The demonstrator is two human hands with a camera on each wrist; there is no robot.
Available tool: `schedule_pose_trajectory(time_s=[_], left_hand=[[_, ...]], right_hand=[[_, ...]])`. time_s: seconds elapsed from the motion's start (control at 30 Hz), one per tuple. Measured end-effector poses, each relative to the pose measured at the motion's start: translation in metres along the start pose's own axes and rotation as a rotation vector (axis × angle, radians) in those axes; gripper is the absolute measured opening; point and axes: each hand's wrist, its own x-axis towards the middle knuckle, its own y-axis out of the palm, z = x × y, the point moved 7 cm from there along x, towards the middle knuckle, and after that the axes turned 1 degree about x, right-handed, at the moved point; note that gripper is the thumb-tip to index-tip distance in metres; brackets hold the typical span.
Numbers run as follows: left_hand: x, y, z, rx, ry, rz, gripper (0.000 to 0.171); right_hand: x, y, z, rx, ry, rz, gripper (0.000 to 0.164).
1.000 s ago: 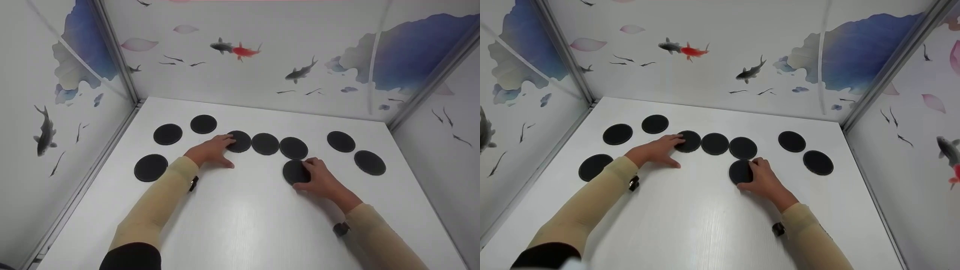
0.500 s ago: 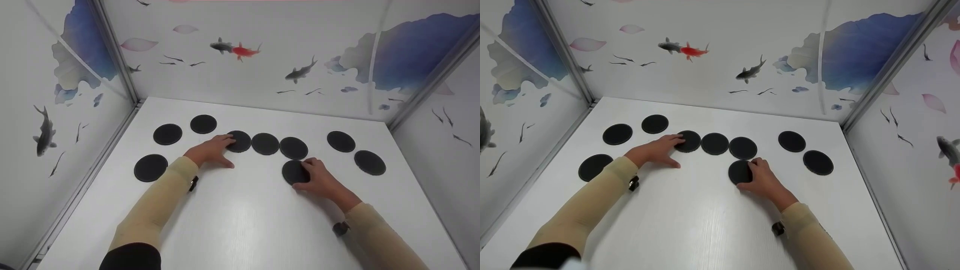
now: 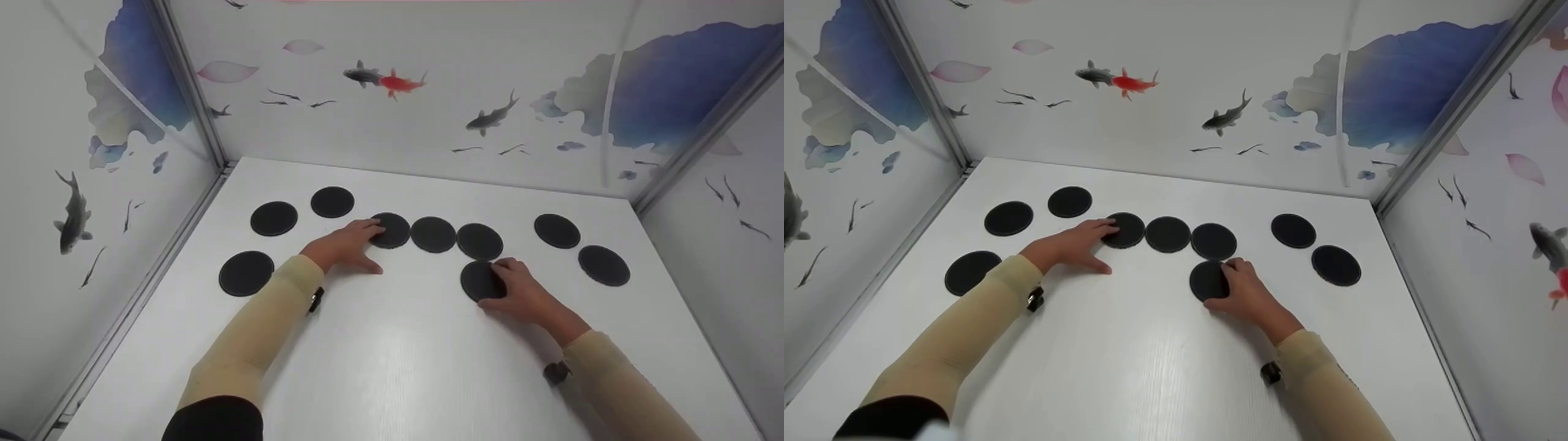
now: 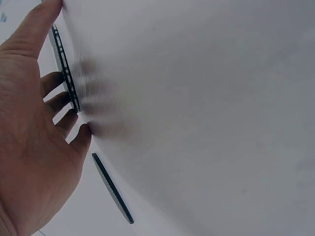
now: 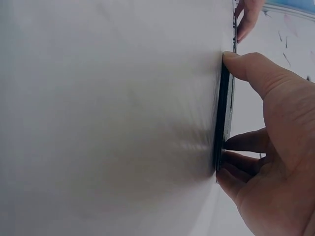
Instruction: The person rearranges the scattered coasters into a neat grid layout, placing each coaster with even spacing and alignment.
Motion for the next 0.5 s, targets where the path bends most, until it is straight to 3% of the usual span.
schedule_pose_trajectory(time_s=[0.5], left_hand=[[0.0008,0.0002,0.0015,0.008,-0.008,-0.008,0.106]], right_hand=[[-0.0008,-0.0006,-0.0019,0.041,0.031,0.019,0.103]])
